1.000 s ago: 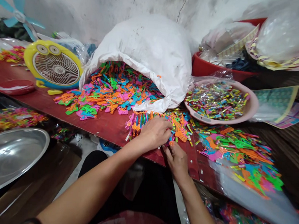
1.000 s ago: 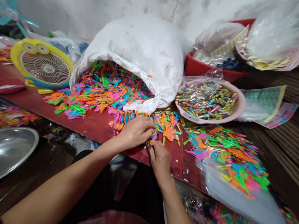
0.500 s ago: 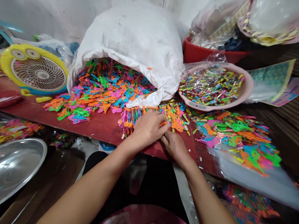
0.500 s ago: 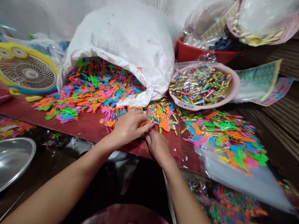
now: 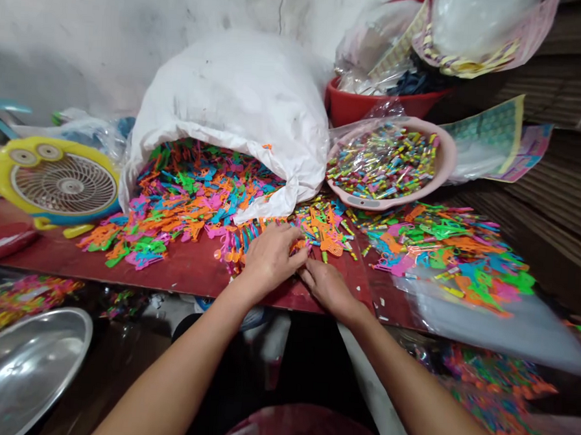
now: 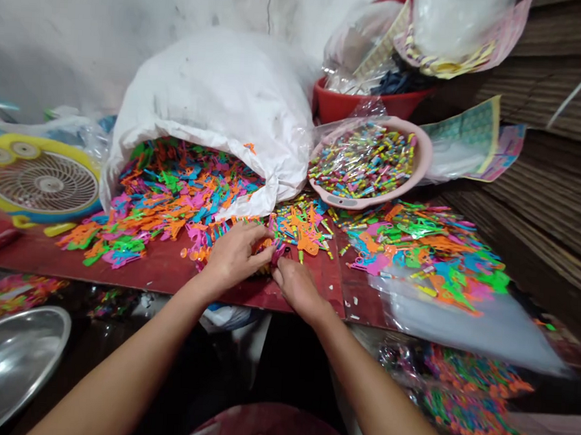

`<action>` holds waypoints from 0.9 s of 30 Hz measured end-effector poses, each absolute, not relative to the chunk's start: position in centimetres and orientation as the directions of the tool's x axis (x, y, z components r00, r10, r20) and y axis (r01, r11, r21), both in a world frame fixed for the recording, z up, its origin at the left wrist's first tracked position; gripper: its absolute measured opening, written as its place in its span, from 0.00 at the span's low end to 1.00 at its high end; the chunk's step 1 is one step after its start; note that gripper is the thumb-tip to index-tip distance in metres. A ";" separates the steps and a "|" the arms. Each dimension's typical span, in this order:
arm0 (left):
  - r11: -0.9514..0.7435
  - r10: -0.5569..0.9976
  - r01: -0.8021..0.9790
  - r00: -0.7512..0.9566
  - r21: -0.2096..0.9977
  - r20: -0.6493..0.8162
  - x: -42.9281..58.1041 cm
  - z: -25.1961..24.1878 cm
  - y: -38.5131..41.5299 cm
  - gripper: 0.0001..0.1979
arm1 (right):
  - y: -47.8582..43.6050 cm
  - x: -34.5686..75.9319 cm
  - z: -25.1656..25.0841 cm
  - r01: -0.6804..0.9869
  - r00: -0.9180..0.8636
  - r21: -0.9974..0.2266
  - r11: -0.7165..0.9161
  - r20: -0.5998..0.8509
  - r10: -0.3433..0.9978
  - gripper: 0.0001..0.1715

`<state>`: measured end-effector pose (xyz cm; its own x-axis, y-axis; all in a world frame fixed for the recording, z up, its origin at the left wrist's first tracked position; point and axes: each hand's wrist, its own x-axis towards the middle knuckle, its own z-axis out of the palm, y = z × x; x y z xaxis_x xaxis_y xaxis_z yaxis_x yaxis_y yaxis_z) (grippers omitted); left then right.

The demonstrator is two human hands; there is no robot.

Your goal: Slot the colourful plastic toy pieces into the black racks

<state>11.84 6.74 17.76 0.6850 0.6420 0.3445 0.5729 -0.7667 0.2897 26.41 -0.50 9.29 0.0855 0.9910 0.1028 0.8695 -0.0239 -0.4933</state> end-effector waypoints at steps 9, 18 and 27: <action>-0.806 0.592 0.549 0.734 0.222 0.333 12.0 18.1 6.4 0.14 | -0.4 26.8 8.8 0.785 0.122 -0.619 -0.032 0.103 0.987 0.11; -0.779 0.624 0.599 0.712 0.186 0.322 13.0 17.7 6.1 0.12 | -0.2 27.3 9.3 0.882 0.086 -0.466 -0.070 0.014 0.996 0.17; -0.838 0.525 0.483 0.583 0.255 0.620 10.6 17.9 4.4 0.18 | -3.0 29.3 9.8 0.632 0.124 -0.774 0.022 0.130 0.984 0.17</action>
<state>10.64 4.39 17.92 0.5831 0.5247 0.6202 0.4830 -0.8378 0.2546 29.26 -2.99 9.82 0.1243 0.9837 0.1299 0.6324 0.0223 -0.7743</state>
